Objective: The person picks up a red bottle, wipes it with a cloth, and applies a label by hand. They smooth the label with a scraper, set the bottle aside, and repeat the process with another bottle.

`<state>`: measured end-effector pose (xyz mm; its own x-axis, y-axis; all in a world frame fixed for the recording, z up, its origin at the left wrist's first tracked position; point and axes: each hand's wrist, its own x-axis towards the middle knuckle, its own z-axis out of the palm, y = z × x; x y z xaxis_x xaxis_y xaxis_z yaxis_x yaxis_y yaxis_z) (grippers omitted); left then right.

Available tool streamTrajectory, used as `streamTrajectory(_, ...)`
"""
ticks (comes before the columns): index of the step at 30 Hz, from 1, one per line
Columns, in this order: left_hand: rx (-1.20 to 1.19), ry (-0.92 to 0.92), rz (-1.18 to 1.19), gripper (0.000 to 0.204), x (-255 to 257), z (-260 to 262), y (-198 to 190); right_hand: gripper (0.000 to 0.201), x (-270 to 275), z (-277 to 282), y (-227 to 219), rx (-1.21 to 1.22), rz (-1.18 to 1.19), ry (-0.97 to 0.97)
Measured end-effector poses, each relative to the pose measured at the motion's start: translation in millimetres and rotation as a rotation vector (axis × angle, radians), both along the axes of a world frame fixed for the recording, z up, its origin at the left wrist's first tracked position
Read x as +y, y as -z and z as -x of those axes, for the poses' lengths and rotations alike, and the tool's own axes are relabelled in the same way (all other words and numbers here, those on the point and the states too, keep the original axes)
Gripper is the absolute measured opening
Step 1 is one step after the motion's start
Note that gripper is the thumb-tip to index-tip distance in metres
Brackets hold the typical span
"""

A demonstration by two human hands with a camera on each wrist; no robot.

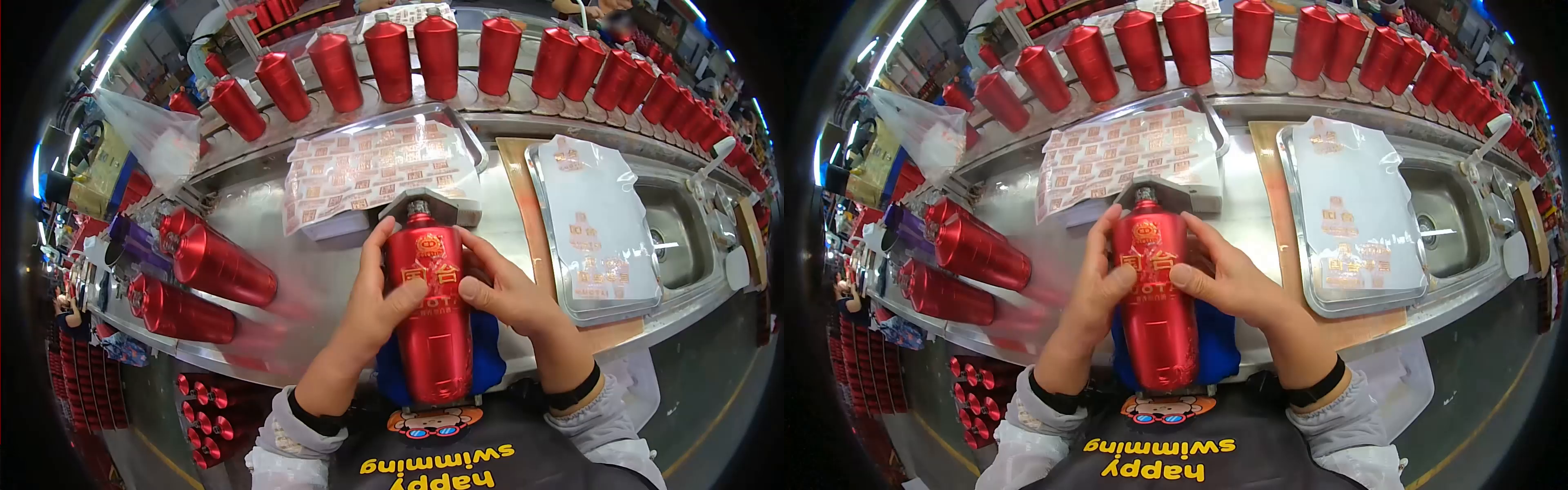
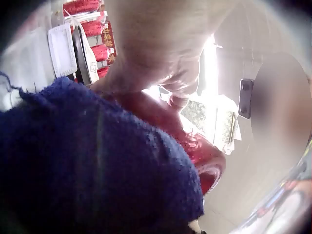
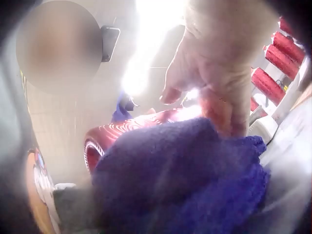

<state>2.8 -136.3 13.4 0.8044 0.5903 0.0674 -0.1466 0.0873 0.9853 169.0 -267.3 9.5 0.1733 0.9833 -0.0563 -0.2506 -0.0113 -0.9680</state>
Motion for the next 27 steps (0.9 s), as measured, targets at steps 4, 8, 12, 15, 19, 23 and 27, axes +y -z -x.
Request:
streamTrajectory(4, -0.029, 0.008, 0.213, 0.051, 15, -13, -16, 0.085, 7, 0, -4, -0.085, 0.031, 0.091)
streamTrajectory(8, 0.066, -0.014, 0.102, 0.049, 19, -23, -13, 0.081, 10, 3, -1, -0.094, 0.012, 0.120)
streamTrajectory(12, 0.026, -0.020, 0.161, 0.049, 19, -23, -9, 0.078, 9, 2, -1, -0.049, 0.009, 0.113)
streamTrajectory(15, 0.041, -0.033, 0.119, 0.050, 18, -25, -7, 0.074, 10, 4, -6, -0.007, 0.011, 0.121)
streamTrajectory(19, 0.083, -0.027, 0.089, 0.050, 19, -26, -9, 0.070, 12, 4, 0, -0.021, -0.003, 0.136)
streamTrajectory(23, 0.025, -0.031, 0.084, 0.048, 19, -26, -3, 0.068, 12, -1, -4, -0.064, 0.038, 0.153)
streamTrajectory(27, -0.060, 0.001, 0.182, 0.046, 19, -25, -3, 0.067, 17, -6, -3, -0.189, 0.064, 0.179)
